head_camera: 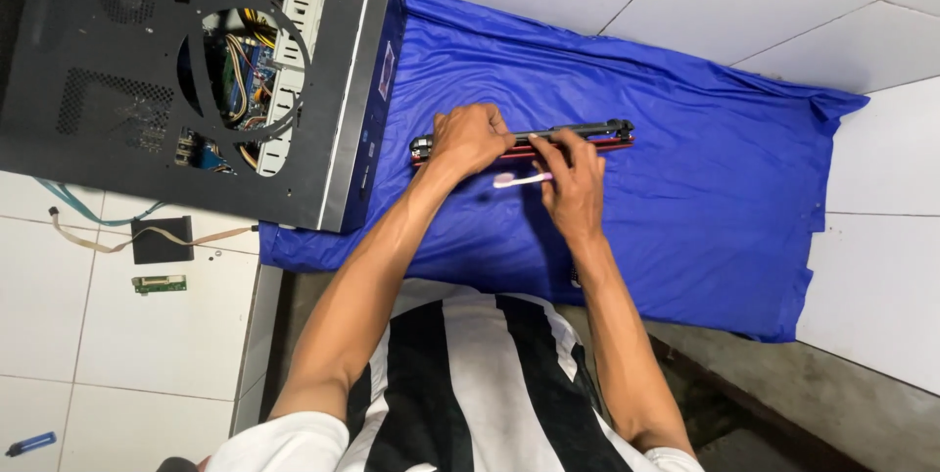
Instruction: Assembling a laptop by installing the motherboard, attaching the casing, and securing it with screws.
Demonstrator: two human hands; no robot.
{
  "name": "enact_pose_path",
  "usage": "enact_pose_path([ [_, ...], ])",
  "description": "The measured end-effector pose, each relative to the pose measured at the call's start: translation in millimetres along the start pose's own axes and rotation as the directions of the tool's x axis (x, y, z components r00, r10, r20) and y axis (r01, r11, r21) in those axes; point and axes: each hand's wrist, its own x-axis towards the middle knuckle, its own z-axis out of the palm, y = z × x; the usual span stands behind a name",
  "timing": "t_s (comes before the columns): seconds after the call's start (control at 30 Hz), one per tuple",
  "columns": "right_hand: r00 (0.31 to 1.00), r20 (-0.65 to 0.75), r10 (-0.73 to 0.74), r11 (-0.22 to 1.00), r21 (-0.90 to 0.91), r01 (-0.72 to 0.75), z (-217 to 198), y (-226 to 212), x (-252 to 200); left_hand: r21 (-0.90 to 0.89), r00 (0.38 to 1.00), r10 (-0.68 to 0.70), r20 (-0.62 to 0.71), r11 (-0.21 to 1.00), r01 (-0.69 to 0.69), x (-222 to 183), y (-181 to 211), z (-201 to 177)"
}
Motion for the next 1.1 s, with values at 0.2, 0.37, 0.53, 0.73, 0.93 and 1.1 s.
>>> enact_pose_path([
  [0.2,0.998,0.058,0.004,0.996,-0.093,0.002,1,1,4,0.028,0.989,0.112,0.092,0.993,-0.115,19,-4,9],
  [0.37,0.999,0.053,-0.006,0.995,-0.103,0.012,-4,0,11,-0.017,0.963,0.242,0.114,0.97,-0.242,13,-1,-8],
  [0.53,0.999,0.045,0.006,0.992,-0.123,0.0,0,11,8,-0.118,0.926,0.372,0.069,0.924,-0.363,-12,6,-27],
  [0.73,0.996,0.071,-0.054,0.986,-0.156,0.064,-4,16,20,0.06,0.848,0.525,-0.067,0.851,-0.522,-28,-2,-20],
  [0.93,0.999,0.024,-0.047,0.998,-0.042,0.048,-10,11,29,0.208,0.792,0.595,-0.137,0.799,-0.565,-31,-13,-11],
  [1.1,0.991,-0.052,0.122,0.987,0.108,-0.116,-27,36,25,0.373,0.727,0.661,-0.188,0.732,-0.569,-33,-21,1],
])
